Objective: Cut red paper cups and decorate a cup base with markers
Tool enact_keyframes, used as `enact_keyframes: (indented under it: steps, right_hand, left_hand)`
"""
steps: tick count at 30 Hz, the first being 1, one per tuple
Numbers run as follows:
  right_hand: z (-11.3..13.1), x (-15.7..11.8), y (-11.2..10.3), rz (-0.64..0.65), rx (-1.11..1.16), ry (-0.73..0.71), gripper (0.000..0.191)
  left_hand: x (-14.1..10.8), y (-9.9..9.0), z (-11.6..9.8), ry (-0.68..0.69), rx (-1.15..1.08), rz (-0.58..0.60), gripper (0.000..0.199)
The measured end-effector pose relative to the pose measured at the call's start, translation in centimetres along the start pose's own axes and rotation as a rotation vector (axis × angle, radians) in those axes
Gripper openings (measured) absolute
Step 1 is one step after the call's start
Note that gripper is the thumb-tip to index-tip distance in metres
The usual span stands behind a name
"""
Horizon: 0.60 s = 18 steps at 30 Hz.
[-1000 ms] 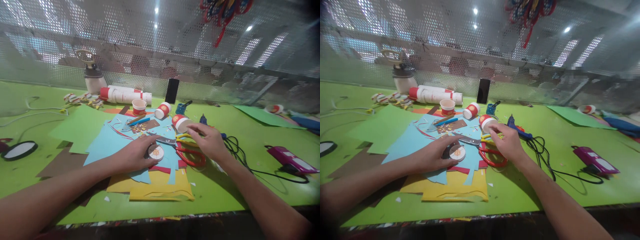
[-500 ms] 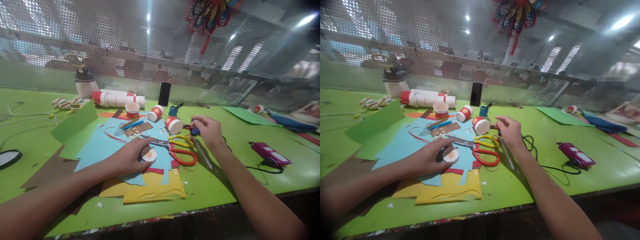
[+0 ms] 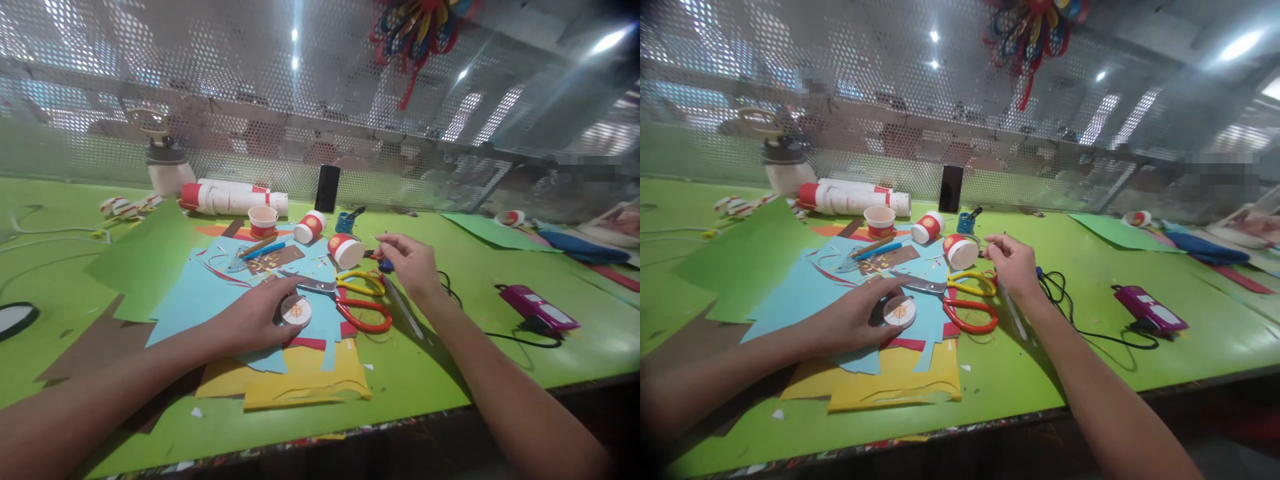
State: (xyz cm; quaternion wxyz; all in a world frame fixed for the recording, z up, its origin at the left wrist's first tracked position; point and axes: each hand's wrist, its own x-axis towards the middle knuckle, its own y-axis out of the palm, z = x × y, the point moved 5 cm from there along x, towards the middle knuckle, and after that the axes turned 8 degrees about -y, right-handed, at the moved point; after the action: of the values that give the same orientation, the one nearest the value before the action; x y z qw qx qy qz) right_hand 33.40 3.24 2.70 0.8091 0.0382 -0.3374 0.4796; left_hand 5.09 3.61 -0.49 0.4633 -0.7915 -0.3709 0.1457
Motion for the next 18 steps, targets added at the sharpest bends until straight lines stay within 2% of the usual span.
enact_keyframes:
  steps: [11, 18]
  right_hand:
    - [-0.2, 0.7, -1.5, -0.118, 0.001, -0.015, 0.023]
    - [-1.3, 0.6, -0.6, -0.096, 0.026, 0.008, 0.018]
  left_hand:
    - [-0.1, 0.0, -0.1, 0.007, -0.018, -0.024, 0.055]
    - [-0.3, 0.3, 0.2, 0.047, -0.03, -0.032, 0.057]
